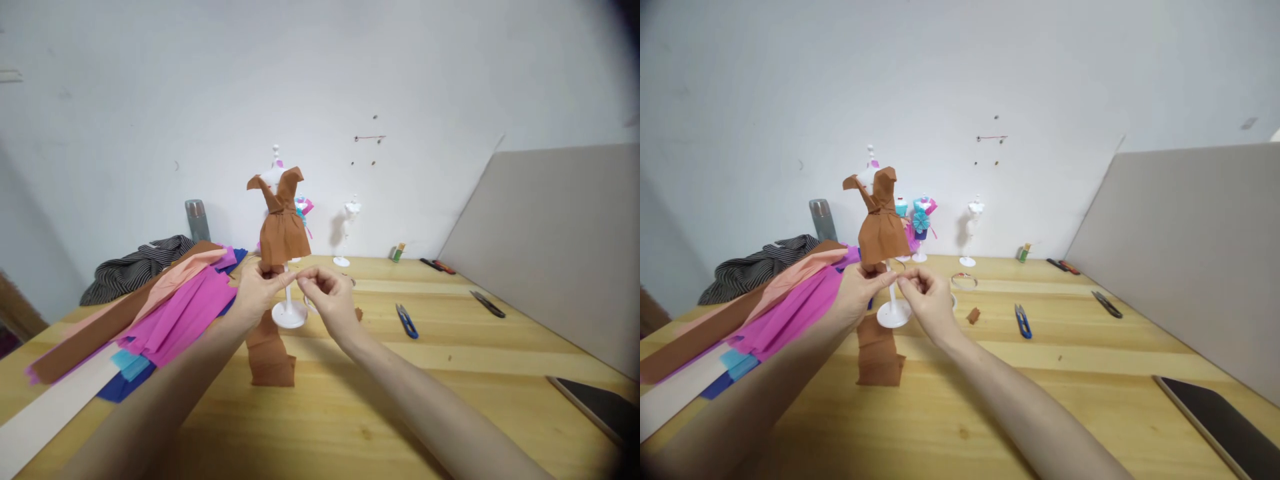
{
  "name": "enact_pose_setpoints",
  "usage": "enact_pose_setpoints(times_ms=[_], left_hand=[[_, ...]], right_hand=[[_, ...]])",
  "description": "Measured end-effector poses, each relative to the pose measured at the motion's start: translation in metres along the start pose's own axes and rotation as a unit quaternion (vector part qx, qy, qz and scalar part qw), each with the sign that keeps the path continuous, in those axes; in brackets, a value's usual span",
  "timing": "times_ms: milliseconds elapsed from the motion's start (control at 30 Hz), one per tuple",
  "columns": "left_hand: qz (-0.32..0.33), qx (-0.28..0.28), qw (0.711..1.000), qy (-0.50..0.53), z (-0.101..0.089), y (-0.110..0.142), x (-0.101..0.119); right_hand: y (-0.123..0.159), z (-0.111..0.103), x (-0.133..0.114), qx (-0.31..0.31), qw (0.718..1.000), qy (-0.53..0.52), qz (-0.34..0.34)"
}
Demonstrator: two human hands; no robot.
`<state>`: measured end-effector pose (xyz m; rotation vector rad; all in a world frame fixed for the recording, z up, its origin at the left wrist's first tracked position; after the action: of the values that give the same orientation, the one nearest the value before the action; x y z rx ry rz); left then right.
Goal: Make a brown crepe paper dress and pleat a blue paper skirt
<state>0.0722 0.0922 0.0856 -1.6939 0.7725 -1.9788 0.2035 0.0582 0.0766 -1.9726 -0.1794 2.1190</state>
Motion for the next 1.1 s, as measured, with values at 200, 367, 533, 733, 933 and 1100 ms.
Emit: enact_pose_setpoints(times_ms=[200, 367, 533, 733, 933, 1100], left_hand=[[-0.001, 0.01, 1.0, -0.013, 0.0, 0.001, 0.001], [-0.001, -0.013, 0.999, -0.041, 0.006, 0.006, -0.003], [-0.01, -0.004, 0.997, -0.072, 0.006, 0.008, -0.005], [-0.036, -0.006, 0.997, -0.067, 0.009, 0.009, -0.011], [-0.037, -0.001, 0.997, -0.065, 0.009, 0.01, -0.017], [-0.01, -0.008, 0.996, -0.086, 0.007, 0.008, -0.012]], right_hand=[[0.012, 0.017, -0.002, -0.1, 0.951, -0.272, 0.104], [0.02, 0.024, -0.007, -0.156, 0.904, -0.37, 0.144], [0.02, 0.027, -0.007, -0.177, 0.887, -0.396, 0.158], [0.019, 0.026, -0.006, -0.17, 0.879, -0.419, 0.154], [0.018, 0.025, -0.002, -0.162, 0.873, -0.425, 0.175], [0.02, 0.027, 0.003, -0.146, 0.869, -0.43, 0.197]])
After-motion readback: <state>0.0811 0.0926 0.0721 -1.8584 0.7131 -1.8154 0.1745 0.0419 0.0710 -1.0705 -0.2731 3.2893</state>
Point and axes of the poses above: each hand's wrist, its own y-axis away from the middle knuckle, its own z-axis out of the palm, x = y × z, the point moved 6 cm from there along -y, towards the middle knuckle, and after that the axes turned 15 degrees about z, right-handed, at the moved point
